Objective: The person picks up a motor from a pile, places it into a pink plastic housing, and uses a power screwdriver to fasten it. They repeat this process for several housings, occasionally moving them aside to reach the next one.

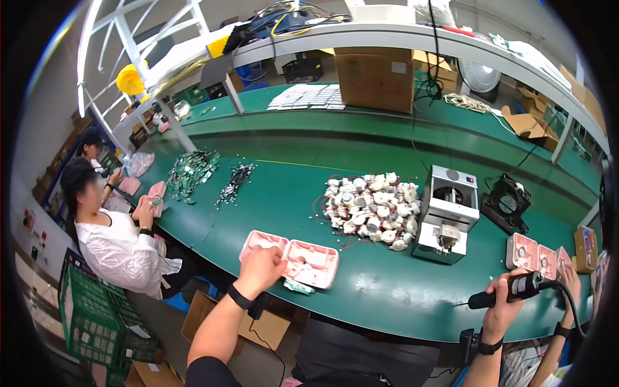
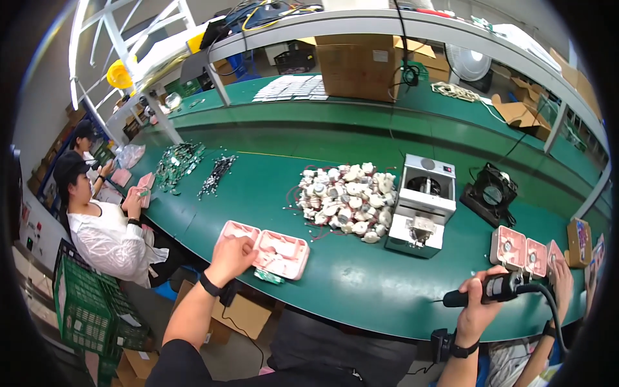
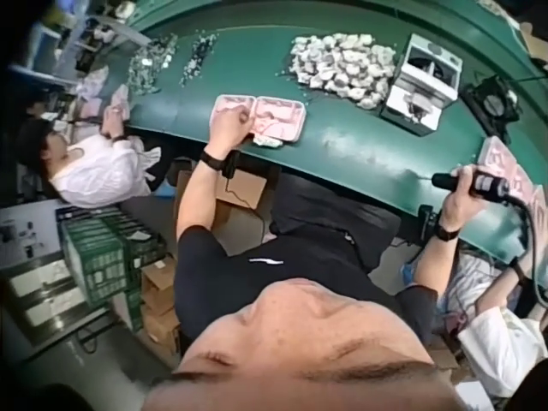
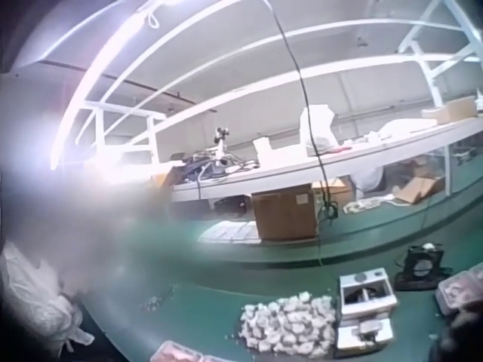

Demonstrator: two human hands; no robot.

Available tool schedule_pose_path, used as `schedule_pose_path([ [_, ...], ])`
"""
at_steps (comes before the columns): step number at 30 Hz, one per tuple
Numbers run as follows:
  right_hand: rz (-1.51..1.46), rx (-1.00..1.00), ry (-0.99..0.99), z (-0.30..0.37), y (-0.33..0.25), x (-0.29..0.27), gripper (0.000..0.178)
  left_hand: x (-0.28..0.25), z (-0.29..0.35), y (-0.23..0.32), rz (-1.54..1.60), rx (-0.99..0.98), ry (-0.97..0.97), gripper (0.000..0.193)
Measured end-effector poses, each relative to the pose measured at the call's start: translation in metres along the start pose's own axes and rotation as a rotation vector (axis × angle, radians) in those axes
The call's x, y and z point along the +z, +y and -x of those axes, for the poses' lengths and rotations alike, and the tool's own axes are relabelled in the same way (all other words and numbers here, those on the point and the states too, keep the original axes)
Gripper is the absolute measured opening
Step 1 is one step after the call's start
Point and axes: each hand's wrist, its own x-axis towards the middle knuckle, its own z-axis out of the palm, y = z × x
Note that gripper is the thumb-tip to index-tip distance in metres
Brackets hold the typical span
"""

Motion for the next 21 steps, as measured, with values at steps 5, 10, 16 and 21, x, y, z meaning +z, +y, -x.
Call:
schedule_pose_path([
  [5,0.018,0.016,0.022,-0.004,0.001,0.001,0.028,0.028,0.017,0.086,0.115,0.148,-0.032,0.043],
  [10,0.055,-0.009,-0.058,0.001,0.002,0.010,0.026,0.055,0.025,0.154,0.175,0.137,-0.067,0.049],
  [16,-0.022,0.010,0.025,0.004,-0.002,0.009,0.030,0.048,0.030,0.202,0.272,0.208,-0.147,0.045],
  [21,-0.041,-0.029,0.138,-0.003,0.005,-0.006,0.024,0.004,-0.024,0.168,0.525,0.239,-0.127,0.034],
])
